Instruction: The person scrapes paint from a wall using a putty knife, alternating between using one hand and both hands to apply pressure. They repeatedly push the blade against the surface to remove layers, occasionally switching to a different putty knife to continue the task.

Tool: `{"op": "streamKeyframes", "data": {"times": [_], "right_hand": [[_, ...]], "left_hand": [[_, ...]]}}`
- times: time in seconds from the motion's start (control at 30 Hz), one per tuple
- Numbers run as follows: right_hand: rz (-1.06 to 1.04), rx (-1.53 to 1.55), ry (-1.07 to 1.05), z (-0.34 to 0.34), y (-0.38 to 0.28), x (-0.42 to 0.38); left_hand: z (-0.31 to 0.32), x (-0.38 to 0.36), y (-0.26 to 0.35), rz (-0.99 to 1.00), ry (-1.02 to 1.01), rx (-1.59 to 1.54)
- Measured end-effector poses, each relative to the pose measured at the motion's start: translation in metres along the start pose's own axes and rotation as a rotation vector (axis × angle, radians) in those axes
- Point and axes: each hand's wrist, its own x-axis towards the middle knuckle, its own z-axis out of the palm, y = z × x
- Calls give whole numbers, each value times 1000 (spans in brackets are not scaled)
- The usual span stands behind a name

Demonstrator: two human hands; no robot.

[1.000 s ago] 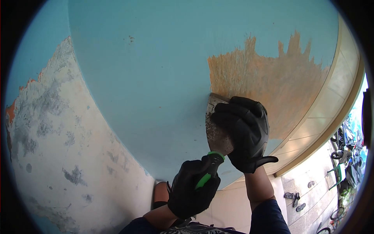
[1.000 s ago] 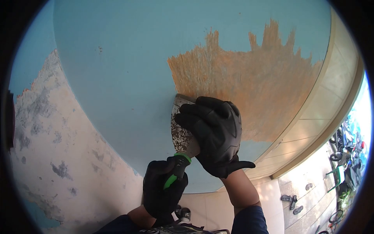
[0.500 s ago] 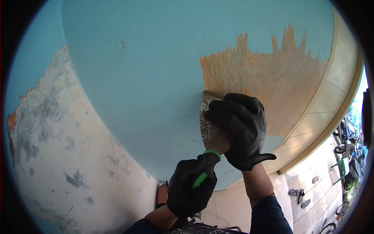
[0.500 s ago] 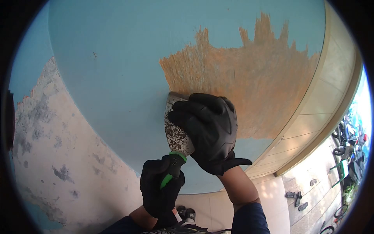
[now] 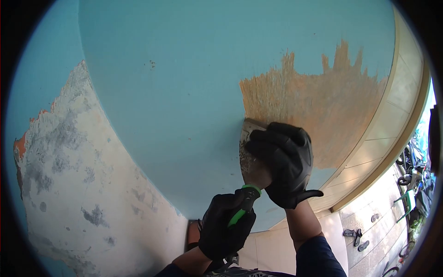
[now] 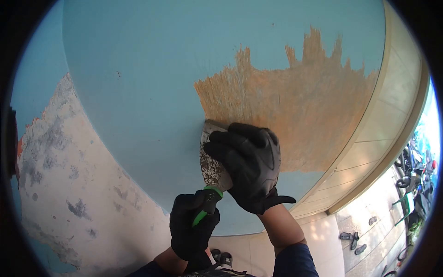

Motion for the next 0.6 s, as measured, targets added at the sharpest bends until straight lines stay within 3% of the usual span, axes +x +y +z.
{"op": "streamKeyframes", "data": {"times": [0.23,0.53,0.6], "right_hand": [[42,42,-8,2,-2,-5],[23,9,19,-2,-4,1],[30,19,1,-5,-5,4]], "left_hand": [[2,0,0,-62,23,-142],[1,1,2,40,9,31],[1,2,6,-43,28,-182]]}}
